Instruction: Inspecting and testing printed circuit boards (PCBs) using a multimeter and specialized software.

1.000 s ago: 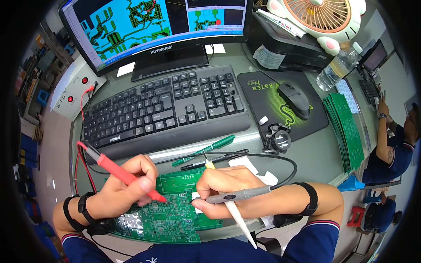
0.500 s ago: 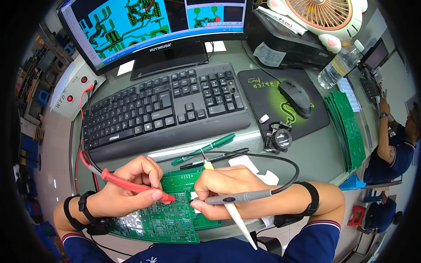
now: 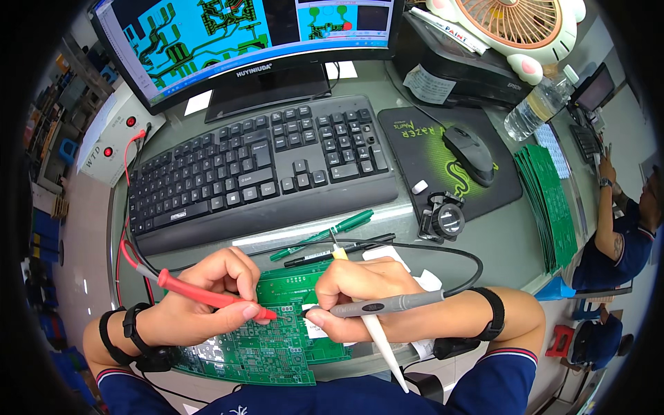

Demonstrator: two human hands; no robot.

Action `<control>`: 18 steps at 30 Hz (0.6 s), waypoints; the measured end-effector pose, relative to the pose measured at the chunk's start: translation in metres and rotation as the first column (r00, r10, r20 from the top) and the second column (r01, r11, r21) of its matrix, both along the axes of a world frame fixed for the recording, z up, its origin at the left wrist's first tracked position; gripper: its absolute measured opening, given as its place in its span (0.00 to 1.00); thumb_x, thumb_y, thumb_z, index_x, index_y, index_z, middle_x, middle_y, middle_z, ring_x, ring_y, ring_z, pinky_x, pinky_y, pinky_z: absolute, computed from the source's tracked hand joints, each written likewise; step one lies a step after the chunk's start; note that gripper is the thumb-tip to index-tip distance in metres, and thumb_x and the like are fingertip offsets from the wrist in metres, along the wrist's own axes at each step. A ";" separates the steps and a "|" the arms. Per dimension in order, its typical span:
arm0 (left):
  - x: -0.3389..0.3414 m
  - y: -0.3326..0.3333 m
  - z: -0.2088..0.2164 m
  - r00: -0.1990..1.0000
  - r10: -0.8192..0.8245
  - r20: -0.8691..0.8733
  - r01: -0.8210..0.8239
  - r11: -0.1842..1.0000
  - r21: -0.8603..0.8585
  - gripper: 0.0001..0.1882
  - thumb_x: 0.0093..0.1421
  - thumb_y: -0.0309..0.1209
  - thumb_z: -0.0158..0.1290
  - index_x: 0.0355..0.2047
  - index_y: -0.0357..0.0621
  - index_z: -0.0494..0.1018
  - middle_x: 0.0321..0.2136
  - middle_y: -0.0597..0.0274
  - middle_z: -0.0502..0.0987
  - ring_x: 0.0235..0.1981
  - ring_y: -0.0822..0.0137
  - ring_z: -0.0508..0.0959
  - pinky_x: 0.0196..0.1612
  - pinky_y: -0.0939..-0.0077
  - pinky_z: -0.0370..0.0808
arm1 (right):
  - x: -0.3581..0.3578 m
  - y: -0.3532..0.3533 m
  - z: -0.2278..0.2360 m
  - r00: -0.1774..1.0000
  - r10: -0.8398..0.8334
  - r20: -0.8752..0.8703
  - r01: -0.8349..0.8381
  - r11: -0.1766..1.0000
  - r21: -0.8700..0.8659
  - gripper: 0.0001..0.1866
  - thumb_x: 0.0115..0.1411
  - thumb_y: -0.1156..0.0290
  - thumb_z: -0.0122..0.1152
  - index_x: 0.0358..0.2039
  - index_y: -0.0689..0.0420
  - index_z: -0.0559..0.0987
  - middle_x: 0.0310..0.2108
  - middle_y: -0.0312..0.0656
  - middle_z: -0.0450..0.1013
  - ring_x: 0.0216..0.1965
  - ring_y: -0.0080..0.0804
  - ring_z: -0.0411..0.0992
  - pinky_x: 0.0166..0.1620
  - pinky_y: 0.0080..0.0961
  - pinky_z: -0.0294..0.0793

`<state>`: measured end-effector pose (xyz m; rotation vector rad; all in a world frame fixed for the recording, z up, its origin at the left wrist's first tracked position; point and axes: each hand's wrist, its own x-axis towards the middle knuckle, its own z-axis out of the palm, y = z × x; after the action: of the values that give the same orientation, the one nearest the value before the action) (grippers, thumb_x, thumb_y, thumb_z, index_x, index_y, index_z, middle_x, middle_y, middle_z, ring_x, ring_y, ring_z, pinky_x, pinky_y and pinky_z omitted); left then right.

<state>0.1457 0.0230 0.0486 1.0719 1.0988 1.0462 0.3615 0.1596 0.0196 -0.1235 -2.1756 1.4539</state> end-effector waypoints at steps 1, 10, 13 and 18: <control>0.000 0.000 -0.001 1.000 -0.004 0.007 0.004 1.000 0.000 0.10 0.61 0.26 0.55 0.37 0.42 0.64 0.32 0.68 0.69 0.33 0.81 0.71 0.34 0.84 0.68 | 0.000 0.000 0.000 1.000 -0.002 0.002 0.002 1.000 0.003 0.11 0.53 0.72 0.67 0.25 0.55 0.70 0.17 0.33 0.70 0.15 0.21 0.68 0.17 0.20 0.64; -0.005 0.003 0.000 0.995 -0.084 -0.060 0.084 0.996 0.000 0.10 0.60 0.20 0.53 0.37 0.39 0.62 0.37 0.61 0.64 0.36 0.74 0.74 0.43 0.76 0.77 | -0.002 0.001 -0.001 1.000 -0.006 0.008 0.006 1.000 -0.004 0.11 0.52 0.72 0.67 0.25 0.55 0.70 0.17 0.32 0.70 0.15 0.21 0.68 0.17 0.20 0.64; -0.007 0.005 0.002 0.993 -0.097 -0.070 0.098 0.995 0.006 0.10 0.60 0.21 0.53 0.37 0.39 0.62 0.37 0.61 0.64 0.37 0.73 0.75 0.43 0.76 0.77 | -0.002 0.003 0.002 1.000 0.013 0.023 -0.013 1.000 0.000 0.11 0.53 0.72 0.67 0.25 0.55 0.70 0.18 0.34 0.70 0.16 0.23 0.68 0.18 0.21 0.64; -0.003 0.001 0.002 0.986 -0.112 -0.122 0.115 0.993 0.017 0.09 0.61 0.20 0.51 0.37 0.39 0.61 0.38 0.61 0.63 0.39 0.71 0.76 0.45 0.75 0.76 | 0.000 0.000 0.010 0.996 0.068 0.062 -0.067 0.998 -0.016 0.11 0.55 0.72 0.65 0.26 0.57 0.70 0.20 0.38 0.70 0.18 0.27 0.70 0.20 0.24 0.66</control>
<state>0.1423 0.0240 0.0511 1.2157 1.1100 0.9155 0.3616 0.1599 0.0298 -0.1023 -2.2402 1.5214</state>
